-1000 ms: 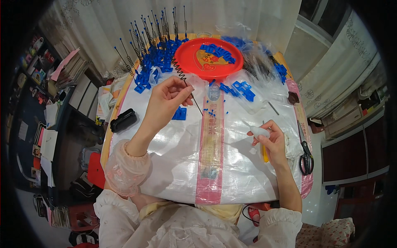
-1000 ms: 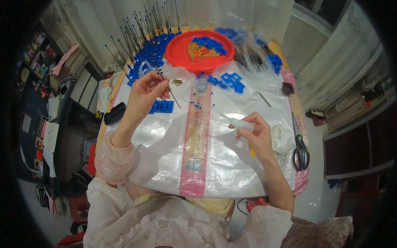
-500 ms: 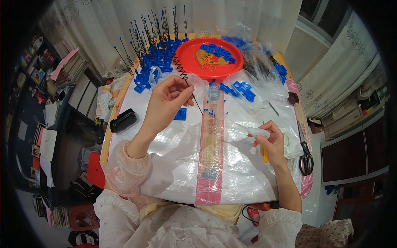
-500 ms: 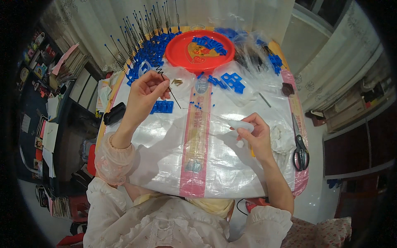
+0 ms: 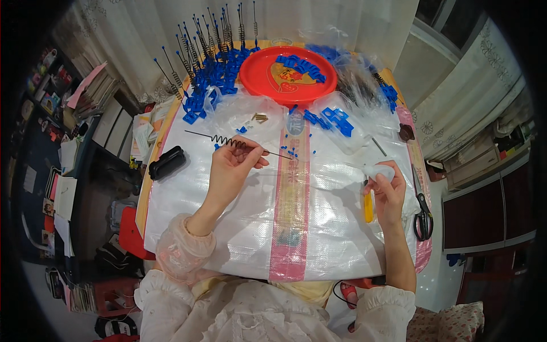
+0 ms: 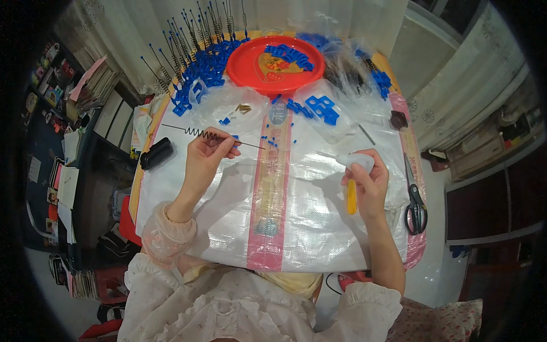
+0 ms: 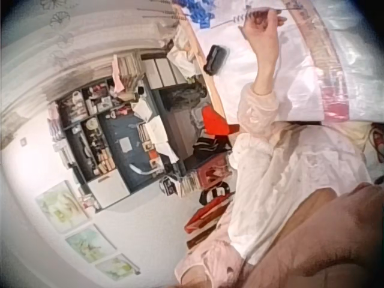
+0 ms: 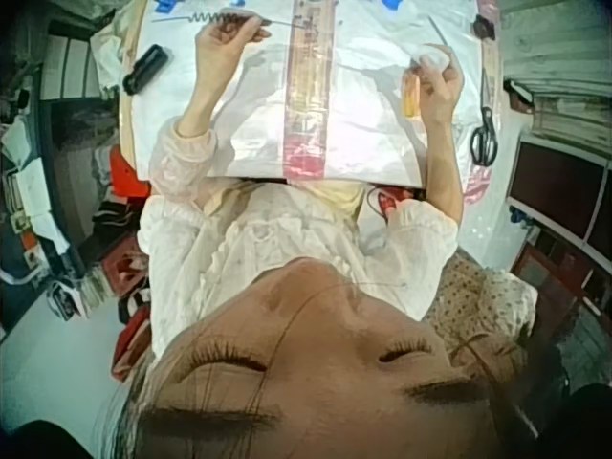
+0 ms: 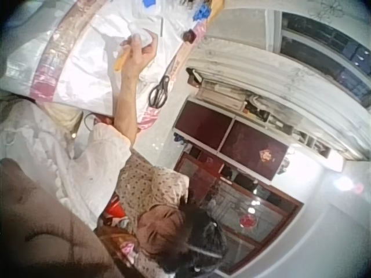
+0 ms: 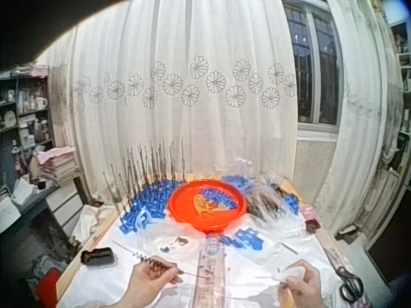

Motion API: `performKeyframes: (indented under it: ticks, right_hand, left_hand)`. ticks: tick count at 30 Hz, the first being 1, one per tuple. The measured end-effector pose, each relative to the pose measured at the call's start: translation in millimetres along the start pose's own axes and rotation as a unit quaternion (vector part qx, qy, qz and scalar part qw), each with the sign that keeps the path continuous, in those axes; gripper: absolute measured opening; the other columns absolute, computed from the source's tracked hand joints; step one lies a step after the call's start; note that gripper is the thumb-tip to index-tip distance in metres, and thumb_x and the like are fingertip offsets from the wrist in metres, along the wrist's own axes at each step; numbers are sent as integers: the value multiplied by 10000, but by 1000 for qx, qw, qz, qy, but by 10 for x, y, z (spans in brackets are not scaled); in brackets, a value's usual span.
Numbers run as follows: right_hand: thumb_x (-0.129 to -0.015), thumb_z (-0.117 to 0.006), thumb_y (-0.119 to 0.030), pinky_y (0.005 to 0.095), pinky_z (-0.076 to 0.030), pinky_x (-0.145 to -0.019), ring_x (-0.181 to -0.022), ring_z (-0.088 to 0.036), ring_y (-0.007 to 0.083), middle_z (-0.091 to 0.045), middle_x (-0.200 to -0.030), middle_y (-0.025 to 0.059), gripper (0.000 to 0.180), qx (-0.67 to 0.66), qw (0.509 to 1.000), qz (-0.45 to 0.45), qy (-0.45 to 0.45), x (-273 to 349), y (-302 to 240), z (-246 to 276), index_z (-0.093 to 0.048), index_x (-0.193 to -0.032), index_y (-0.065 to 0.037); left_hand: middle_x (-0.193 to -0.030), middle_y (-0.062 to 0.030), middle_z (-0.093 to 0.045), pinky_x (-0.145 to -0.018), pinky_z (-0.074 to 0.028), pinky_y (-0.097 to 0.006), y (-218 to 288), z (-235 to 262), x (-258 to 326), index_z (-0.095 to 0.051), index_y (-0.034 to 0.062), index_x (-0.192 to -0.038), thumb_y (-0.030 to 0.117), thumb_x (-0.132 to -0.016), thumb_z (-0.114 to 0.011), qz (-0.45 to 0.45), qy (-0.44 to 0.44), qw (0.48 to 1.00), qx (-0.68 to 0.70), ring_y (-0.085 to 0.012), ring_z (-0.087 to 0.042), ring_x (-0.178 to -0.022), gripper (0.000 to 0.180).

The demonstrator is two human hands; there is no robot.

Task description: Assembling small mechanical components including springs, rods, and plastic housings using a screwdriver.

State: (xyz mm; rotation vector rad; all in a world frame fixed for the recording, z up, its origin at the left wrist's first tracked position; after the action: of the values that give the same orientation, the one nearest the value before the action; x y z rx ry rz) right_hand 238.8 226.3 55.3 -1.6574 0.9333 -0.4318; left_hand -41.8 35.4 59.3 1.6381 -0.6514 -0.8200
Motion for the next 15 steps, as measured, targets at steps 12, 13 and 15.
performKeyframes:
  ticks: [12, 13, 15]
  right_hand:
    - [-884, -660, -75, 272, -519, -624, -659, -616, 132, -652, -846, 87, 183, 26, 999, -17, 14, -18, 99, -5, -568, -1018, 9]
    - [-883, -662, -76, 271, -520, -625, -660, -618, 133, -652, -846, 88, 184, 26, 999, -16, 13, -20, 102, 3, -567, -1017, 8]
    - [-882, -664, -77, 271, -520, -627, -662, -620, 134, -652, -847, 88, 185, 27, 999, -18, 13, -20, 106, 3, -566, -1014, 9]
  left_hand:
    - [-928, -111, -697, -740, -553, -274, -67, -19, 29, -604, -31, -995, 61, -961, -632, 16, -8, 1000, 1, -166, -694, -813, 102]
    - [-927, -111, -697, -740, -553, -274, -76, -16, 28, -604, -30, -995, 60, -961, -632, 16, -9, 1000, 3, -166, -694, -812, 100]
    - [-926, -110, -697, -739, -553, -273, -95, -12, 30, -603, -28, -995, 59, -960, -632, 22, -8, 1000, 4, -165, -693, -810, 98]
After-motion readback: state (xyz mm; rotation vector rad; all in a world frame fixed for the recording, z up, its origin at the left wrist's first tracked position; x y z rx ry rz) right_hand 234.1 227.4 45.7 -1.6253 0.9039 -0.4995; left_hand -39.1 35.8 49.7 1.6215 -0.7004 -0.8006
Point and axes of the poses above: each hand's wrist, its own x-axis away from the middle knuckle, its own z-axis out of the back of the hand, y = z × x, the point moved 4 cm from there along -x, towards the middle knuckle
